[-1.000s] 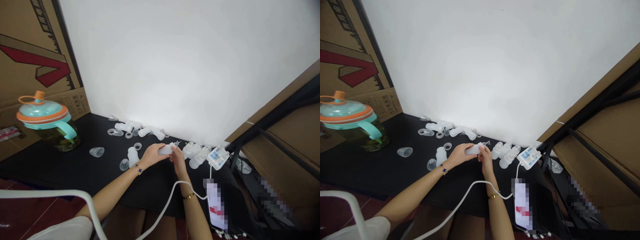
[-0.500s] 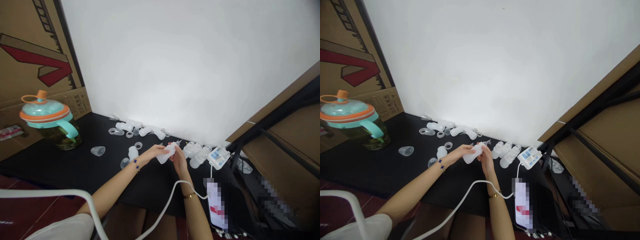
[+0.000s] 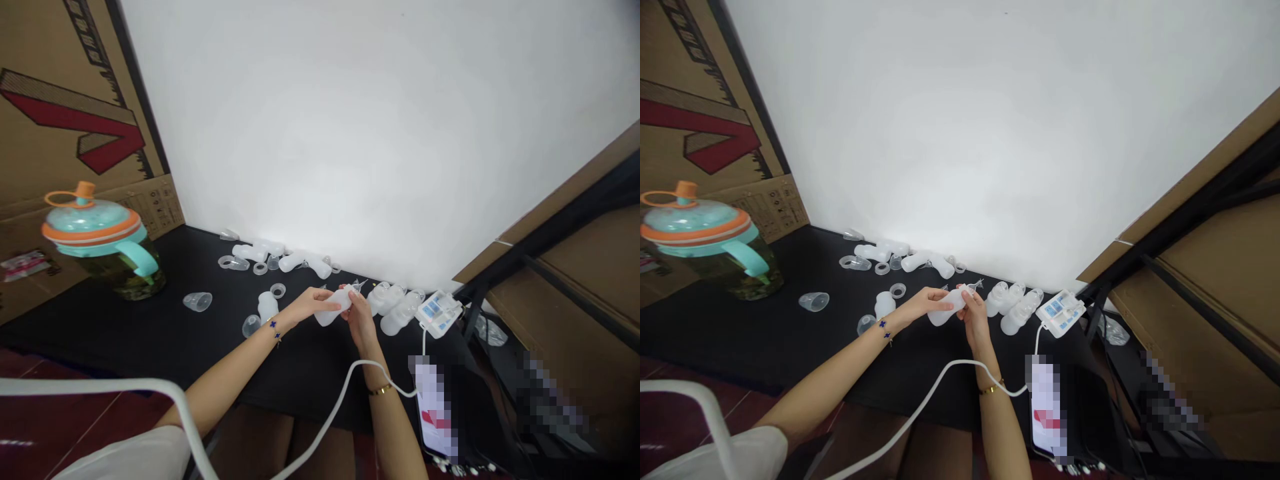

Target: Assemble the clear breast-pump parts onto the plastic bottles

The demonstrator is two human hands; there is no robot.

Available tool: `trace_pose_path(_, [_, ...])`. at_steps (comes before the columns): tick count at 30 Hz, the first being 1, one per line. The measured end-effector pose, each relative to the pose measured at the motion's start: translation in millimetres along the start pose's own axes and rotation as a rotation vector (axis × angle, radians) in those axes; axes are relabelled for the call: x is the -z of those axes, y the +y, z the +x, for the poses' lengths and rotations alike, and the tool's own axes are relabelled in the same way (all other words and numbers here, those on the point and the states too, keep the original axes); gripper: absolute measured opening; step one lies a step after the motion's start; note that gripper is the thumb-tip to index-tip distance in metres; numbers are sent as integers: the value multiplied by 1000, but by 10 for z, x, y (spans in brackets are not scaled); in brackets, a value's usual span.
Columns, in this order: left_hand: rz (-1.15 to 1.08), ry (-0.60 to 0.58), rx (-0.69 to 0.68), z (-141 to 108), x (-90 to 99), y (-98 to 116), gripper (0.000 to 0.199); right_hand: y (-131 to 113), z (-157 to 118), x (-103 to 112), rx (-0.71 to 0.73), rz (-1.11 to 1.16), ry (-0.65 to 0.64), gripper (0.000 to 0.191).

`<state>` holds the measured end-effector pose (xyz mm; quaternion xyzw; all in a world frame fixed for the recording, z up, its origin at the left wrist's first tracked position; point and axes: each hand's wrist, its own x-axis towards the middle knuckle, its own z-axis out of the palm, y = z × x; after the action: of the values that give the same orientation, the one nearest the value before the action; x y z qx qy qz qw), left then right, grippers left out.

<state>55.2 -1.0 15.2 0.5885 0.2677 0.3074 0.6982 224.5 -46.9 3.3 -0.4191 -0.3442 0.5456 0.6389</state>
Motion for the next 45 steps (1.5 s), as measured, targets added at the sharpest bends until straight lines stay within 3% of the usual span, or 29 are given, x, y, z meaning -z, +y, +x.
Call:
trace_pose_path(12, [189, 24, -131, 2, 5, -50, 47, 22, 27, 40, 3, -61, 67, 46])
trace_pose_path(32, [610, 289, -242, -20, -41, -86, 54, 59, -27, -9, 119, -168, 155, 40])
trace_pose_path(45, [852, 293, -264, -34, -87, -75, 42, 165, -28, -53, 204, -182, 279, 34])
